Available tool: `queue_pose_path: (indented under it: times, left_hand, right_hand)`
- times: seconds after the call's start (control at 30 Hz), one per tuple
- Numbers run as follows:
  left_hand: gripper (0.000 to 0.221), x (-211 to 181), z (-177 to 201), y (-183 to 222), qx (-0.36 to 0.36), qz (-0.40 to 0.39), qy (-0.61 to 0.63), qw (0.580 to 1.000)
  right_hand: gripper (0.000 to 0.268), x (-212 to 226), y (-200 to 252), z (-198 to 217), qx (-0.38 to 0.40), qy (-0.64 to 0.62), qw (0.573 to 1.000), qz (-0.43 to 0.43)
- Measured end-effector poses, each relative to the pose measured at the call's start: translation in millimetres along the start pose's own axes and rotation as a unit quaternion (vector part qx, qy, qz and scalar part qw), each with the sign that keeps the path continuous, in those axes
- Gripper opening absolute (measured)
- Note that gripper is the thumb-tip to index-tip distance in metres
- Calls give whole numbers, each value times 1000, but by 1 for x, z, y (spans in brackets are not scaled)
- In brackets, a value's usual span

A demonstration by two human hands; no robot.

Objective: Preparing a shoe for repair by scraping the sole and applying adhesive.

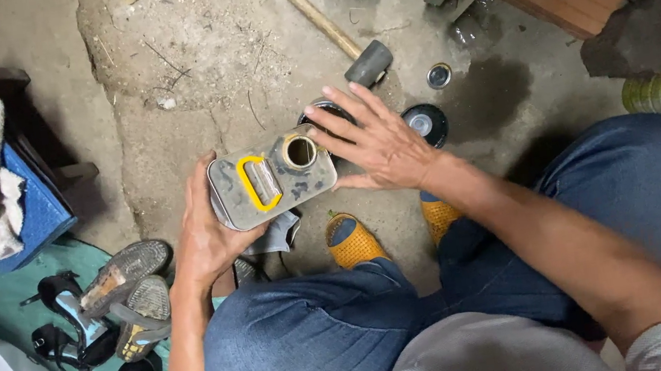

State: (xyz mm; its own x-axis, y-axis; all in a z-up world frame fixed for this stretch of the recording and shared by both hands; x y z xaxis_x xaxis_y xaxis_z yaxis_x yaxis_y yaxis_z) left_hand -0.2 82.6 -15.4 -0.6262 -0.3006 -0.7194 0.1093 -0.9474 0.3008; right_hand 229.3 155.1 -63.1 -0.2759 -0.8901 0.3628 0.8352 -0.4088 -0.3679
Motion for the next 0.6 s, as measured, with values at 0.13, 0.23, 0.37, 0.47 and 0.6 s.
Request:
queue_pose_path:
  times: [0.13, 0.23, 0.37, 0.47, 0.6]
  left_hand:
    - [117, 0, -2, -2, 7, 1, -4, 1000]
    - [116, 1, -1, -2, 5, 8, -1, 1000]
    - [115, 4, -1, 0, -5, 18, -8, 1000]
    - [116, 4, 0, 2, -7, 23, -6, 1000]
    - [115, 3, 0, 3, -8, 16, 6, 1000]
  right_hand:
    - [71, 8, 3, 9, -13, -5, 1000, -5]
    - [58, 10, 2, 13, -40, -20, 999, -18]
    - [58, 16, -9, 19, -45, -80, 995, -27]
    - [64, 21, -18, 16, -40, -91, 995, -15]
    - [59, 28, -19, 13, -29, -87, 996, -4]
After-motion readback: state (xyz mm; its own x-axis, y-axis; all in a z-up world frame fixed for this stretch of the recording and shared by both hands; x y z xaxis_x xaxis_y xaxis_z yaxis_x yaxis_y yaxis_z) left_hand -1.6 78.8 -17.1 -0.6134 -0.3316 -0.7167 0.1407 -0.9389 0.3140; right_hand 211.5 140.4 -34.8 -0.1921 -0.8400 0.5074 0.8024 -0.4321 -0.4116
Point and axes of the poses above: each hand's wrist, its own y-axis away from the middle knuckle, its own z-axis out of the back of the hand, x = y × z, the point moved 8 cm from there along -y, towards the middle knuckle, and after that the axes turned 5 degrees about z, right-handed, at the moved point
